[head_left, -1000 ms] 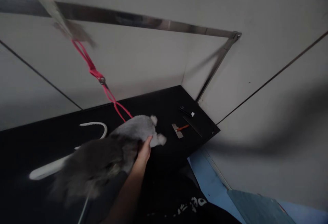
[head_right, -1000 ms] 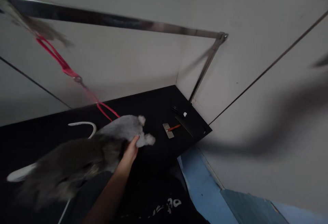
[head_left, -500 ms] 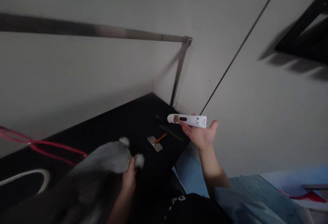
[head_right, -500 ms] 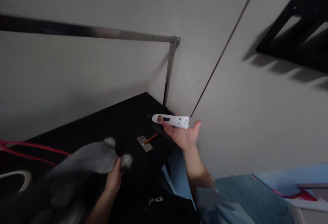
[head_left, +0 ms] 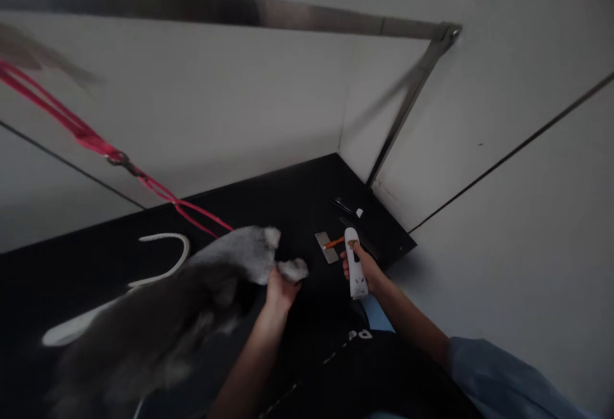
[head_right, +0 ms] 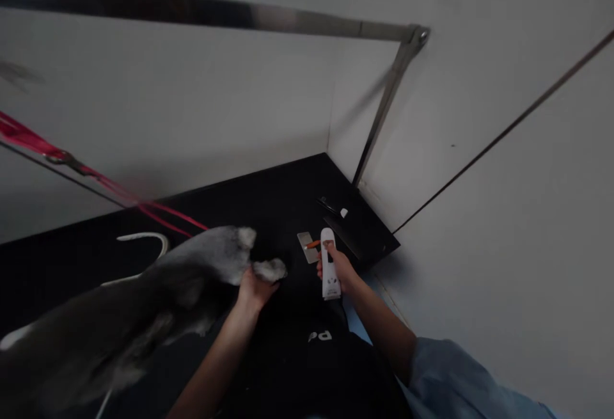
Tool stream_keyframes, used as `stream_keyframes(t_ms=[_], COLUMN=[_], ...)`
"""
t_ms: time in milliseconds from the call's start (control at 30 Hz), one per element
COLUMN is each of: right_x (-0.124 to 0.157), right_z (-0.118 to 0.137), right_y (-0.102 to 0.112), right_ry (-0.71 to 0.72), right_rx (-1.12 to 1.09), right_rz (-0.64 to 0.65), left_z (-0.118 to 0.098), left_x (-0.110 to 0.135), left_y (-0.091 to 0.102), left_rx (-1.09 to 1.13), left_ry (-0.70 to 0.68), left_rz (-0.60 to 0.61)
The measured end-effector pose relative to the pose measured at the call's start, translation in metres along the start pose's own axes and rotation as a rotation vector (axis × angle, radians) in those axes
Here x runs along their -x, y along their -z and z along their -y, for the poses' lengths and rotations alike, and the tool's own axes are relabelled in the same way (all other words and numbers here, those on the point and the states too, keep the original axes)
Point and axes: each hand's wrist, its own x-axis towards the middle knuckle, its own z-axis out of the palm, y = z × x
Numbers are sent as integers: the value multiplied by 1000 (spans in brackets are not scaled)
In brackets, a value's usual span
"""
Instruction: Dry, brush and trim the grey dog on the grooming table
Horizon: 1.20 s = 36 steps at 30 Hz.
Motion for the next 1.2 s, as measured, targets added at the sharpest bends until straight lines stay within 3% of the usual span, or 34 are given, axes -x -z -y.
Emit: stream_keyframes(t_ms=[133, 233, 333, 400, 500, 667, 767, 1033, 1133, 1200], right_x=[-6, -3, -4, -5, -6, -6, -7, -9, -17, -30], right_z=[-33, -40, -52, -61, -68, -59, -57, -73, -72, -64], right_y=[-3, -3, -3, -5, -10, -25, -36, -49, -48, -42], right_ry=[-20, -173, -286, -219, 23, 326, 433, 457, 399, 354], right_rx=[-85, -224, -128, -53, -81, -35, 30, -60, -116, -102], right_rz=[-47, 59, 69, 32, 8, -34, -50, 23, 63, 9], left_z=[1, -1, -3, -4, -4, -3, -3, -1, -2, -2], left_x=[7, 15, 24, 29, 33, 35, 36, 31, 29, 27], left_y=[-1, -3, -7, -9, -10, -8, -5, 0, 1, 3], left_rx=[250, 299, 329, 360, 388, 432, 456, 441, 435, 408], left_ry=[-47, -23, 5, -3, -27, -67, -58, -82, -99, -114], left_rz=[14, 94, 177, 208, 247, 295, 302, 358, 353, 343])
